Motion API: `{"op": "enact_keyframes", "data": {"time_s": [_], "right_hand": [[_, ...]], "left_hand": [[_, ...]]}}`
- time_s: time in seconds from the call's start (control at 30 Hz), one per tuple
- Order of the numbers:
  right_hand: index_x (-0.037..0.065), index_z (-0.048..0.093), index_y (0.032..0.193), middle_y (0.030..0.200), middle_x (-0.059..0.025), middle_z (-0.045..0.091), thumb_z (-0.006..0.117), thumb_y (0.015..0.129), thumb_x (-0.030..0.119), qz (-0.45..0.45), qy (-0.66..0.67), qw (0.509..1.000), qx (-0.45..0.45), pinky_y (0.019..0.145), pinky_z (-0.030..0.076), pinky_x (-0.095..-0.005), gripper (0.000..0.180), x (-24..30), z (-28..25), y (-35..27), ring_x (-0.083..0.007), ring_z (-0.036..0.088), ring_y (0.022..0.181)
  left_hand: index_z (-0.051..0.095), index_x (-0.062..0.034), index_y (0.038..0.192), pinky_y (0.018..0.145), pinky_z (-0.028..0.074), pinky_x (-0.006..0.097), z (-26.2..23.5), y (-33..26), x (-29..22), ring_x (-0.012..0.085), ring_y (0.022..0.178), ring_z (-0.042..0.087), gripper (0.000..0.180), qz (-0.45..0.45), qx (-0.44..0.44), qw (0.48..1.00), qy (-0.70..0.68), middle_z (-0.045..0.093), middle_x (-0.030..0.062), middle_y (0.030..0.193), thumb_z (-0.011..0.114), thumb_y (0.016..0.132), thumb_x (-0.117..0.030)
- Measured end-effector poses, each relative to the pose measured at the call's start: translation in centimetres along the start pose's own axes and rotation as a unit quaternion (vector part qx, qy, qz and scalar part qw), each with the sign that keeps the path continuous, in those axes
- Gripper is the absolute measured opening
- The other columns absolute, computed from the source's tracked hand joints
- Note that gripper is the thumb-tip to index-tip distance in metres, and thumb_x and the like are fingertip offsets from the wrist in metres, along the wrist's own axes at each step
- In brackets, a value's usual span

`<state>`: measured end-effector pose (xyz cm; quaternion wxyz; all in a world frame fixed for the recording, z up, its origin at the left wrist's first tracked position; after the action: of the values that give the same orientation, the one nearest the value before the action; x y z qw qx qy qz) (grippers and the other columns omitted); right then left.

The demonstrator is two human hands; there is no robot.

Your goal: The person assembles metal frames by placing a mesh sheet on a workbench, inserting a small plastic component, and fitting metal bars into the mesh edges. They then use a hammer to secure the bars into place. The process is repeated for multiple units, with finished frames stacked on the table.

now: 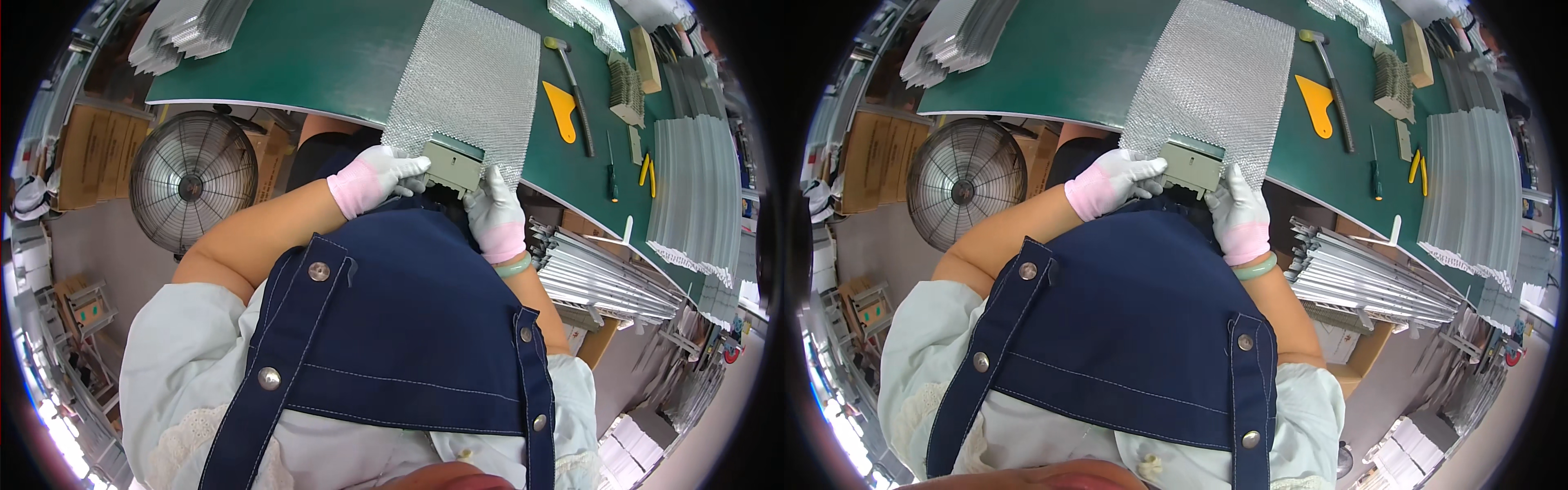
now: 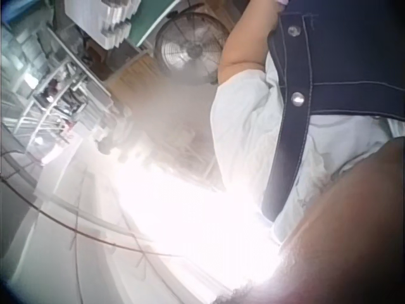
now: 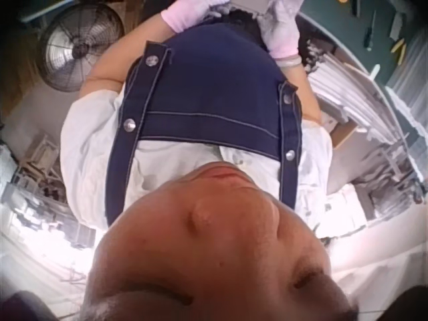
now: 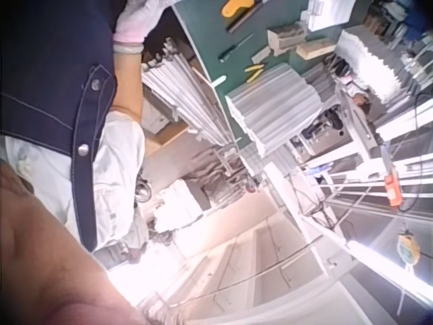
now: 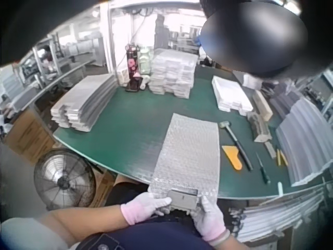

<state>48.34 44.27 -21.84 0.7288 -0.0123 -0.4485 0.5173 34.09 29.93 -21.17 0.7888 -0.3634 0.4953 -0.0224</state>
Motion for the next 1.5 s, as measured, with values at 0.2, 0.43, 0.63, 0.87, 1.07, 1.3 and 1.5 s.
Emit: {"op": "enact_keyframes", "data": {"time_s": [0.2,0.43,0.63,0.87,1.07,1.3,1.5], "right_hand": [[0.009,0.063,0.111,0.103,-0.0042,0.066,0.063,0.099,0.031,0.086,0.108,0.988,0.069,0.072,0.052,-0.0277,0.025,-0.1,0.3,0.3,-0.0155,0.062,0.087],[0.004,0.061,0.118,0.103,-0.0060,0.068,0.059,0.101,0.036,-0.040,-0.146,0.988,-0.016,0.073,0.054,-0.0301,0.036,0.9,-2.2,0.5,-0.0171,0.065,0.086],[-0.001,0.059,0.121,0.102,-0.0078,0.065,0.063,0.097,0.042,0.146,-0.195,0.962,0.127,0.078,0.050,-0.0258,0.050,-1.5,-3.7,-0.9,-0.0133,0.062,0.086],[-0.002,0.063,0.109,0.089,-0.0067,0.065,0.058,0.101,0.041,0.064,-0.178,0.981,0.045,0.067,0.049,-0.0237,0.044,-2.5,1.3,0.4,-0.0100,0.059,0.071],[-0.002,0.061,0.109,0.088,-0.0086,0.065,0.056,0.101,0.044,0.006,-0.113,0.991,0.067,0.067,0.049,-0.0251,0.047,-1.0,3.9,1.4,-0.0123,0.059,0.072],[-0.002,0.058,0.112,0.090,-0.0106,0.064,0.053,0.102,0.044,0.079,-0.066,0.993,0.055,0.068,0.051,-0.0264,0.047,-2.4,2.7,0.8,-0.0150,0.061,0.074],[-0.004,0.058,0.112,0.090,-0.0128,0.065,0.053,0.102,0.043,0.079,-0.046,0.994,0.061,0.068,0.051,-0.0280,0.048,-2.9,2.4,1.3,-0.0167,0.061,0.074]], "left_hand": [[0.061,0.0042,0.113,0.082,0.051,0.029,0.3,0.2,0.7,0.0123,0.089,0.061,0.037,-0.001,0.041,0.994,-0.104,0.065,0.0094,0.101,0.063,0.099,-0.030],[0.058,0.0063,0.119,0.086,0.051,0.030,1.8,-0.3,0.8,0.0163,0.095,0.063,0.044,-0.003,0.064,0.980,-0.189,0.065,0.0102,0.104,0.062,0.100,-0.032],[0.071,0.0005,0.094,0.060,0.054,0.033,0.1,-4.0,-9.9,0.0158,0.067,0.067,0.032,0.062,0.102,0.899,0.422,0.070,0.0091,0.077,0.059,0.096,-0.029],[0.059,-0.0240,0.137,0.112,0.032,0.051,2.7,7.8,-12.0,0.0396,0.135,0.043,0.054,0.563,-0.031,0.467,0.681,0.050,0.0153,0.146,0.065,0.089,-0.047],[0.054,-0.0271,0.142,0.118,0.024,0.052,2.6,8.0,-11.7,0.0422,0.142,0.034,0.066,0.511,0.003,0.507,0.694,0.043,0.0152,0.152,0.067,0.084,-0.055],[0.052,-0.0277,0.143,0.119,0.021,0.055,3.0,8.2,-12.0,0.0416,0.144,0.031,0.070,0.469,0.001,0.515,0.717,0.040,0.0129,0.155,0.068,0.082,-0.057],[0.053,-0.0249,0.140,0.118,0.018,0.060,4.1,8.3,-12.3,0.0408,0.145,0.030,0.074,0.408,-0.019,0.568,0.714,0.043,0.0128,0.152,0.069,0.077,-0.061]]}}
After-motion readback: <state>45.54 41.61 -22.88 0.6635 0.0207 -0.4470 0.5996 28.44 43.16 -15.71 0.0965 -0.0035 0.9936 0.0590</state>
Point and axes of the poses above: each hand's wrist, its own y-axis towards the middle knuckle, its own z-axis out of the palm, x = y × z, the point moved 5 cm from there along y, towards the middle knuckle
